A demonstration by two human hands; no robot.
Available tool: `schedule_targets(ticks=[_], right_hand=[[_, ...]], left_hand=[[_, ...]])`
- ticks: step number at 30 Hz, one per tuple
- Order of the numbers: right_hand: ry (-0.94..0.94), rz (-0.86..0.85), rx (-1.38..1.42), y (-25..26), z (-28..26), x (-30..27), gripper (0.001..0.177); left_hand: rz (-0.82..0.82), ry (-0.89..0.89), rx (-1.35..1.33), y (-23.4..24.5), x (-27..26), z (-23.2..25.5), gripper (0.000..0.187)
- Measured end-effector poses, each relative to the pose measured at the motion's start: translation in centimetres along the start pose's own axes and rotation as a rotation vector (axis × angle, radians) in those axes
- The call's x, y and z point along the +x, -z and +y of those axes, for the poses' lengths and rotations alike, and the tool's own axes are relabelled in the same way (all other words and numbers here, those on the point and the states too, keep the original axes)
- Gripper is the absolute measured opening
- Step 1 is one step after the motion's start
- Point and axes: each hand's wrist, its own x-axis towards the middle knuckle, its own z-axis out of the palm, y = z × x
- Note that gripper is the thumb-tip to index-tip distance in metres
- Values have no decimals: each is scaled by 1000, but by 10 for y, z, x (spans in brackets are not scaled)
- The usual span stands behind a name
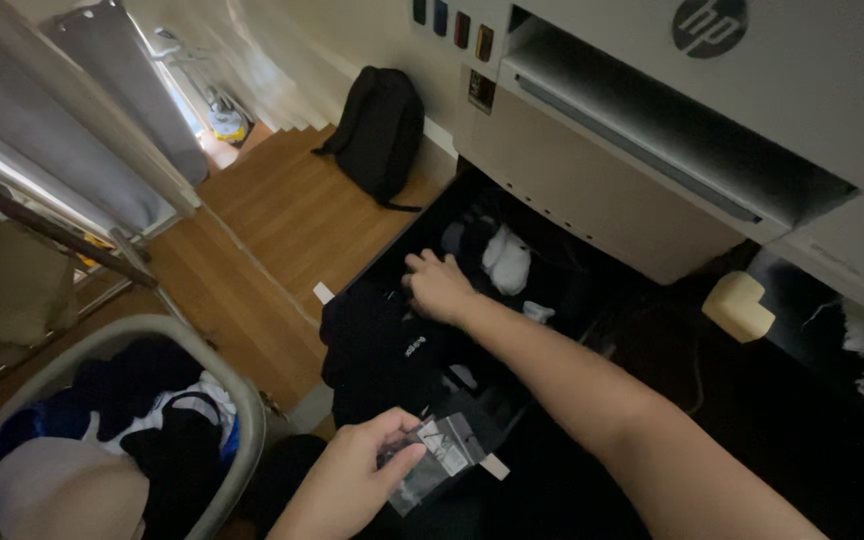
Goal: The person sits on the floor and sorts through a drawer containing socks and small items. They pick up individual socks, fold them, and place them into a laundry basket. They also handle a small packaged item and a black pouch, moving them within the drawer.
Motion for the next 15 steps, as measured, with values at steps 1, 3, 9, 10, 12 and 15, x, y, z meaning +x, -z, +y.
schedule_targets(ticks=[1,3,9,10,12,15], right_hand=[[19,-13,-12,-10,2,1,32],[59,-32,-40,-29,6,5,27],[491,464,-239,-72,9,4,50],[481,324,-298,-75,7,5,40],[453,44,-411,-81,2,9,22],[427,-89,-526,-87,-13,25,25]], left_hand=[[-4,-18,2,-1,2,-1,17],[-4,-42,11,-1,4,-1,17],[21,-17,1,1,1,0,16],[7,5,-9,1,1,0,16],[-6,33,-17,1,3,0,17],[12,-5,-14,-2,5,-1,16]])
